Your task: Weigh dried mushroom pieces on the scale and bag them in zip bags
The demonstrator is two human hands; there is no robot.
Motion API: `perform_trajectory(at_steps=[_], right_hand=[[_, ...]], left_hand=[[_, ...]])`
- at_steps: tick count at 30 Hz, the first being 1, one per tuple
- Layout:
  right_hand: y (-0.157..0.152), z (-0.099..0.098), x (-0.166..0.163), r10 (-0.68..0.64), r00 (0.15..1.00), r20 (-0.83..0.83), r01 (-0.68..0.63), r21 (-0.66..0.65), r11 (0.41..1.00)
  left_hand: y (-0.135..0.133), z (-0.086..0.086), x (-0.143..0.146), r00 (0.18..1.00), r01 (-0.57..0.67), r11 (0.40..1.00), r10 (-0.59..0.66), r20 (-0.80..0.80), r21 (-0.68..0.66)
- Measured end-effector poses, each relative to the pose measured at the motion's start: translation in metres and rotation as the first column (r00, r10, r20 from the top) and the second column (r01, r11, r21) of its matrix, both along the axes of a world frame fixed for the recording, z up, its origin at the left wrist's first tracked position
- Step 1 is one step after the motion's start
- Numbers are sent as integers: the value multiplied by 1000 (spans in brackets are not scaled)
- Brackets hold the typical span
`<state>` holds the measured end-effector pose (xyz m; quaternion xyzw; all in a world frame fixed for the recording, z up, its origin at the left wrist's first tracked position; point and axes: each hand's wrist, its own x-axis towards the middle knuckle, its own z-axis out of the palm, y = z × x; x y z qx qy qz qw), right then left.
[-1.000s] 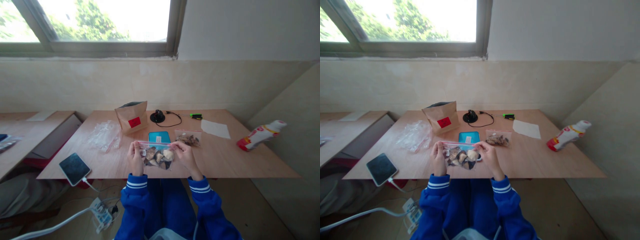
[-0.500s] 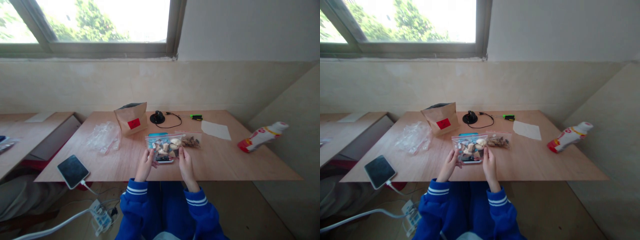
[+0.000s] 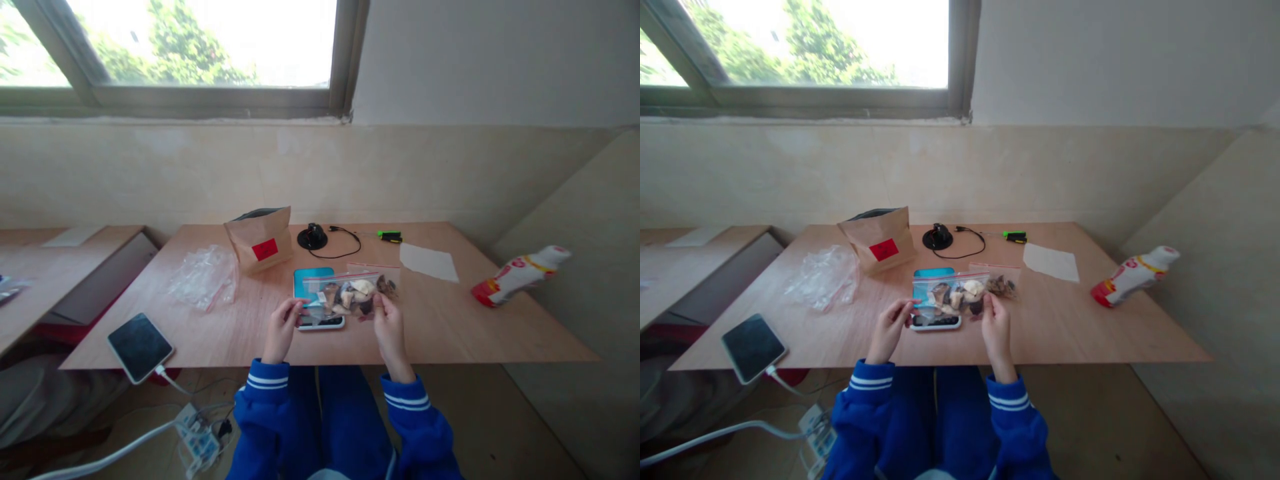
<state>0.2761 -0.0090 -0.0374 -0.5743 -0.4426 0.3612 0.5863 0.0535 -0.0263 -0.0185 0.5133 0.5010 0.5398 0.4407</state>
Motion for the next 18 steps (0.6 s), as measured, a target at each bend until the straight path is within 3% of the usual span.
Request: perform_trajectory(at_steps=[4, 7, 12, 15, 18], right_hand=[[33, -7, 46, -253, 964, 84, 254, -3, 967], [62, -10, 78, -333, 888, 318, 364, -45, 930], [80, -11, 94, -313, 806, 502, 395, -62, 917], [78, -13, 89, -357, 694, 625, 412, 62, 909], [76, -16, 81, -360, 563, 744, 335, 193, 922]], left_hand=[[-1, -3, -9, 999, -45, 999, 45, 3, -23], [-3, -9, -16, 996, -91, 995, 91, -3, -43], [-6, -11, -25, 994, -111, 992, 109, -25, -68], [-7, -10, -31, 992, -126, 989, 122, -44, -79], [-8, -10, -38, 990, -136, 986, 131, -56, -94]])
